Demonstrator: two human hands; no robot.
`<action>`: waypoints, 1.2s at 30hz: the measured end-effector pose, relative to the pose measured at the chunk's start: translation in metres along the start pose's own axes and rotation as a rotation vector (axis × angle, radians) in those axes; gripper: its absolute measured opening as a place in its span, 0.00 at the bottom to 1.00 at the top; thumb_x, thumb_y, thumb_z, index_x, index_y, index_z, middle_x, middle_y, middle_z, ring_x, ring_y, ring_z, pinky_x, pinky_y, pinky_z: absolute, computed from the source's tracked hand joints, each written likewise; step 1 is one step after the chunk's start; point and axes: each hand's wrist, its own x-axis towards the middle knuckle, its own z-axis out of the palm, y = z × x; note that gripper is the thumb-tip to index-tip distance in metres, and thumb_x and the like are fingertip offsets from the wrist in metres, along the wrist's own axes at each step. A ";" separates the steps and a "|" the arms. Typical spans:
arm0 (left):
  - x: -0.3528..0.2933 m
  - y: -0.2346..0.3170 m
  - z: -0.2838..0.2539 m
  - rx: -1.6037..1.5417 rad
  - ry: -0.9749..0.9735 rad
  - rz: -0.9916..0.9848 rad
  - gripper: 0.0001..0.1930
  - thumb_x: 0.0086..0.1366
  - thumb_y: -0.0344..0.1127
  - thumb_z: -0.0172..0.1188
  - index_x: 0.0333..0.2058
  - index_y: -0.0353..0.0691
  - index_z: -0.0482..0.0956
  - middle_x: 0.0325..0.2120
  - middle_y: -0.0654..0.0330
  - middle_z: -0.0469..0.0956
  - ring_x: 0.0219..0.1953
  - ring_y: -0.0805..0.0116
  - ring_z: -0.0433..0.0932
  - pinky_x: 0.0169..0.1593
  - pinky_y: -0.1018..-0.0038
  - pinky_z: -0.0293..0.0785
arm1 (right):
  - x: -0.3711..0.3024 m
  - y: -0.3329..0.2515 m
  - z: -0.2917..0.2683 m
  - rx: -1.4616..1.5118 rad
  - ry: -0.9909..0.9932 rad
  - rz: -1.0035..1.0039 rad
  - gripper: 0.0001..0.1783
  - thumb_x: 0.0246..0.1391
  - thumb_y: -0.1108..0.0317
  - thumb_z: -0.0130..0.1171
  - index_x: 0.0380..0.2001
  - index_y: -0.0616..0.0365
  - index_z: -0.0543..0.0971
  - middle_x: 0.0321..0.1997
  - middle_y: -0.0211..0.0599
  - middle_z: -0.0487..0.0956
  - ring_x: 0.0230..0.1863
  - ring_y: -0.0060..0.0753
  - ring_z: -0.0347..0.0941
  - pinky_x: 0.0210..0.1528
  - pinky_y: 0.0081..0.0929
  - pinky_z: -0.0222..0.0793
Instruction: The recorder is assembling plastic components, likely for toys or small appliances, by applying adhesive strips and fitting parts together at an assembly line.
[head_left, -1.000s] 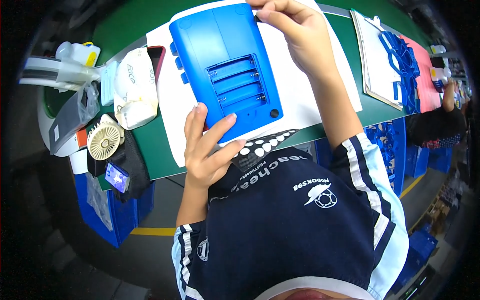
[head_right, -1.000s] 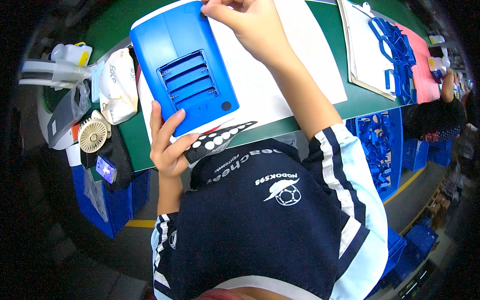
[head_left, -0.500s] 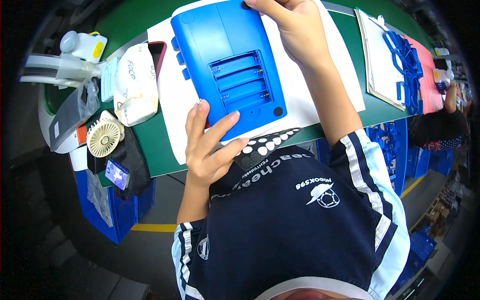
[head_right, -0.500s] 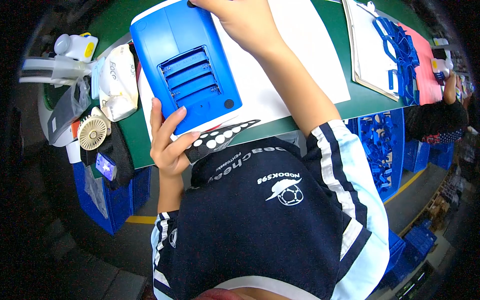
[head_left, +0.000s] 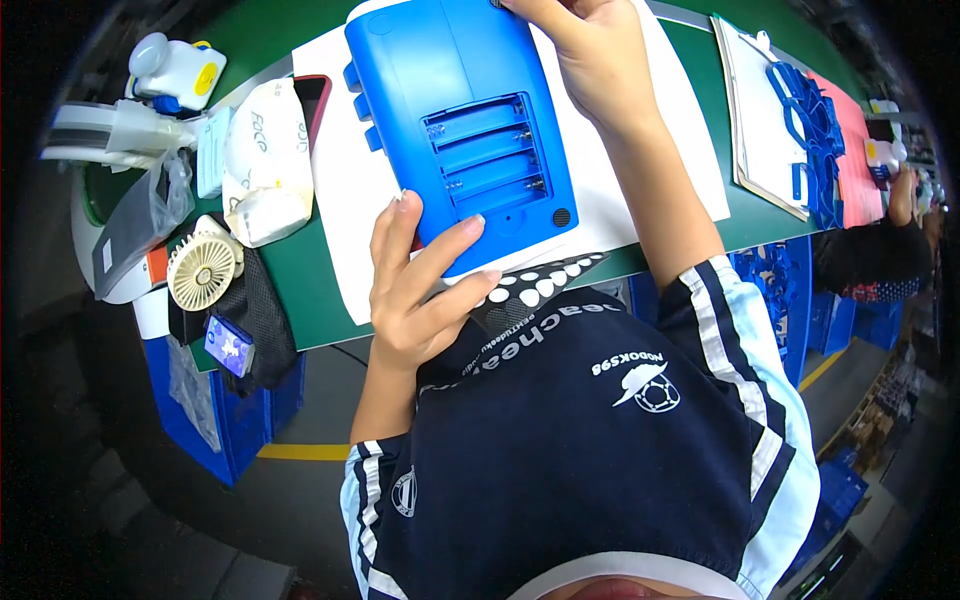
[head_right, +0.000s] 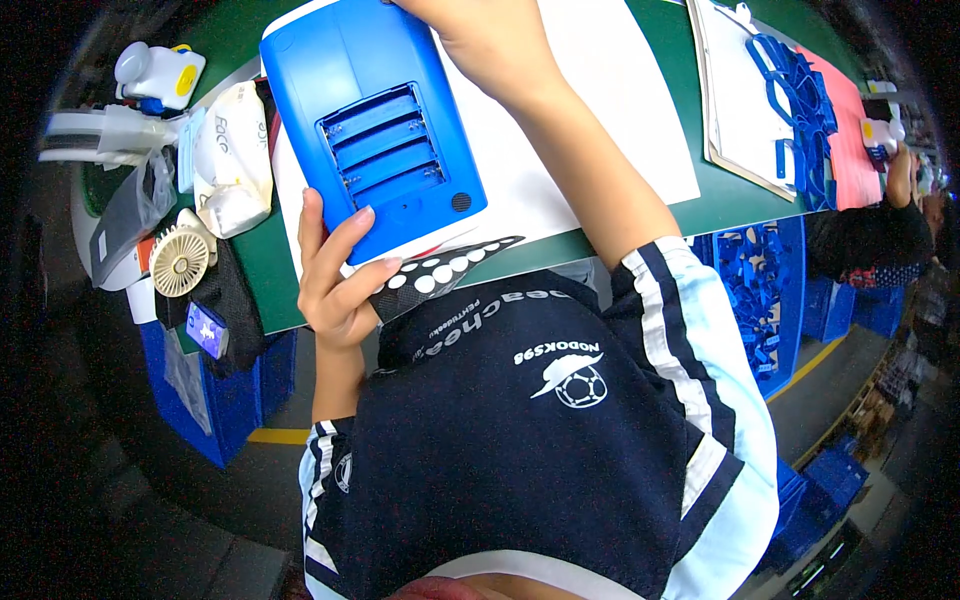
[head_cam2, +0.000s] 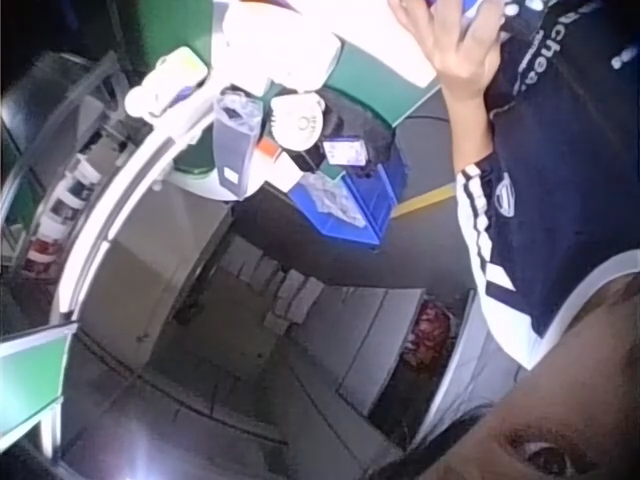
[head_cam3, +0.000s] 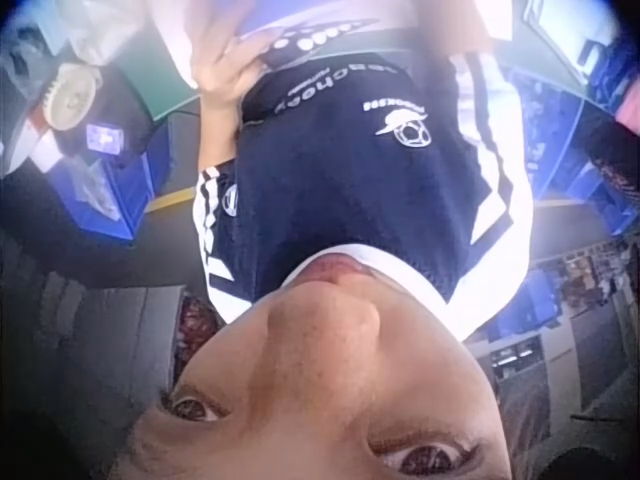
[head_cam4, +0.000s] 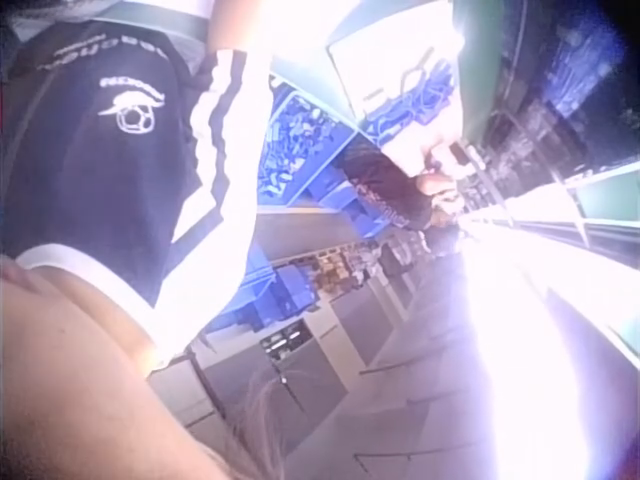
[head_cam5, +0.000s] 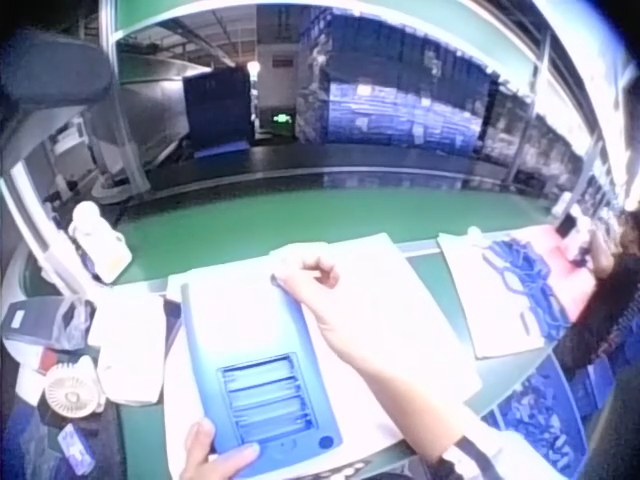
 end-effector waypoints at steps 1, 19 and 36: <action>0.001 0.000 0.000 0.004 -0.003 0.007 0.10 0.45 0.28 0.62 0.30 0.47 0.78 0.44 0.57 0.74 0.58 0.48 0.58 0.53 0.53 0.57 | 0.000 0.001 0.000 0.004 0.031 0.007 0.07 0.50 0.68 0.54 0.29 0.61 0.76 0.27 0.28 0.74 0.32 0.18 0.67 0.38 0.17 0.62; 0.001 -0.001 -0.001 0.023 -0.019 0.014 0.14 0.42 0.27 0.62 0.31 0.47 0.77 0.44 0.57 0.74 0.59 0.49 0.57 0.52 0.53 0.59 | 0.013 -0.005 0.003 -0.025 0.034 -0.112 0.08 0.46 0.69 0.55 0.30 0.61 0.73 0.26 0.31 0.74 0.30 0.21 0.68 0.36 0.19 0.64; 0.000 0.000 -0.003 0.019 0.024 -0.005 0.12 0.39 0.24 0.60 0.28 0.43 0.79 0.45 0.58 0.73 0.58 0.49 0.59 0.54 0.52 0.57 | -0.105 -0.065 0.010 -0.503 -0.677 -0.178 0.09 0.39 0.69 0.62 0.26 0.55 0.74 0.31 0.33 0.67 0.37 0.35 0.63 0.42 0.27 0.56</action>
